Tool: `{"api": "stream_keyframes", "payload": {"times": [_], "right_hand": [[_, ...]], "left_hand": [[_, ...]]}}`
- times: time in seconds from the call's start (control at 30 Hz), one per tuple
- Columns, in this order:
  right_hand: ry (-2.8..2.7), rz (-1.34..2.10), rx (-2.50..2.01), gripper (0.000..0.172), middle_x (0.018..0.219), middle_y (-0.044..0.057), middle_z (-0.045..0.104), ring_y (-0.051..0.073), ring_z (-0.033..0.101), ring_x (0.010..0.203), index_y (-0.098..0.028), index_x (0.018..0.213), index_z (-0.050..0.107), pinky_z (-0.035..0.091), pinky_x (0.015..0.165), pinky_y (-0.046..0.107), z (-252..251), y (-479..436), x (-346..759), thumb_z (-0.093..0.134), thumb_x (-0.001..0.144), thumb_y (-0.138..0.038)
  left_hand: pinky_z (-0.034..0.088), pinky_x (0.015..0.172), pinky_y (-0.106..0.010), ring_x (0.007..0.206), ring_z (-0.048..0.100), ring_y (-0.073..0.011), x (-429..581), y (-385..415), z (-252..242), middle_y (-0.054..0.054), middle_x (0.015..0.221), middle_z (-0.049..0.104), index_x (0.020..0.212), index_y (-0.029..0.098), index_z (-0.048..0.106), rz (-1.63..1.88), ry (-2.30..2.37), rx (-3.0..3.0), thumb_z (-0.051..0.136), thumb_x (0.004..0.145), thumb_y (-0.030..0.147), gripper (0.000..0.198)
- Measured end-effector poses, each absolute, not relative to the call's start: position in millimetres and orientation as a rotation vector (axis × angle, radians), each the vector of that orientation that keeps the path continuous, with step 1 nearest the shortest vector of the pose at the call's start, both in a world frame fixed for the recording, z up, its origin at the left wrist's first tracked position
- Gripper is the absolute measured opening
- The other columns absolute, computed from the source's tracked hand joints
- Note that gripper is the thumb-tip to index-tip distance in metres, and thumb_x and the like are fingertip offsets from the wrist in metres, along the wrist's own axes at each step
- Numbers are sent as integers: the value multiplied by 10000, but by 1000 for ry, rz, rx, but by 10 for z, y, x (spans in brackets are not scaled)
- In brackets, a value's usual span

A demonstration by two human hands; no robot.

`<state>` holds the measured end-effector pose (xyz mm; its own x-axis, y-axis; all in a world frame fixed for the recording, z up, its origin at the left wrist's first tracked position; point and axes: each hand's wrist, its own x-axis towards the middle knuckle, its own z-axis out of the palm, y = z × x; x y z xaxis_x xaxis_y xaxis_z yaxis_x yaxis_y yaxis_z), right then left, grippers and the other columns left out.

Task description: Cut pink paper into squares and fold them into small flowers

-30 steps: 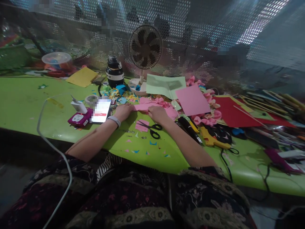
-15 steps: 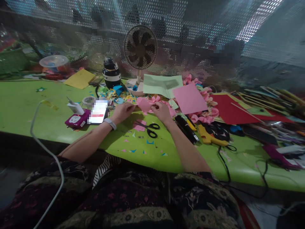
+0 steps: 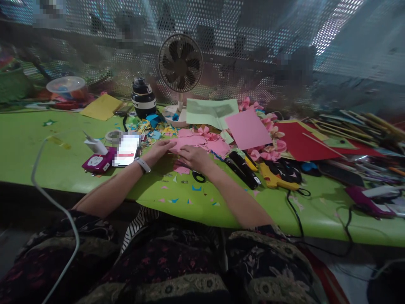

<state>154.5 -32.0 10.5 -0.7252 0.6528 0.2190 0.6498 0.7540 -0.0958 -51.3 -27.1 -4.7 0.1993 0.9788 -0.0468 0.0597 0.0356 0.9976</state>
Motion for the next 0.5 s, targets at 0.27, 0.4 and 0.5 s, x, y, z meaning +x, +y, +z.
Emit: {"api": "stream_keyframes", "payload": {"times": [0.27, 0.4, 0.5], "right_hand": [[-2588, -44, -1418, 337, 1249, 171, 735, 276, 635, 1184, -96, 1155, 775, 491, 1039, 410, 43, 5, 1831, 499, 1017, -231], [-2670, -72, -1447, 361, 1300, 184, 703, 295, 606, 1227, -95, 1204, 770, 453, 1090, 459, -8, 122, 1913, 495, 1027, -250], [-2665, -90, -1458, 426, 1373, 188, 665, 302, 573, 1290, -105, 1259, 754, 430, 1118, 467, -47, 143, 1883, 448, 1062, -326]], "left_hand": [[500, 653, -245, 673, 618, -141, -527, -121, -206, -6, 708, 685, 822, 157, 698, 1058, 1233, 1366, 744, 848, 338, 188], [478, 615, -234, 641, 606, -139, -537, -108, -208, -6, 666, 669, 831, 152, 719, 1004, 1276, 1358, 733, 864, 315, 167], [469, 602, -239, 619, 603, -142, -547, -108, -205, -9, 655, 666, 816, 150, 726, 972, 1291, 1350, 728, 867, 300, 159]]}}
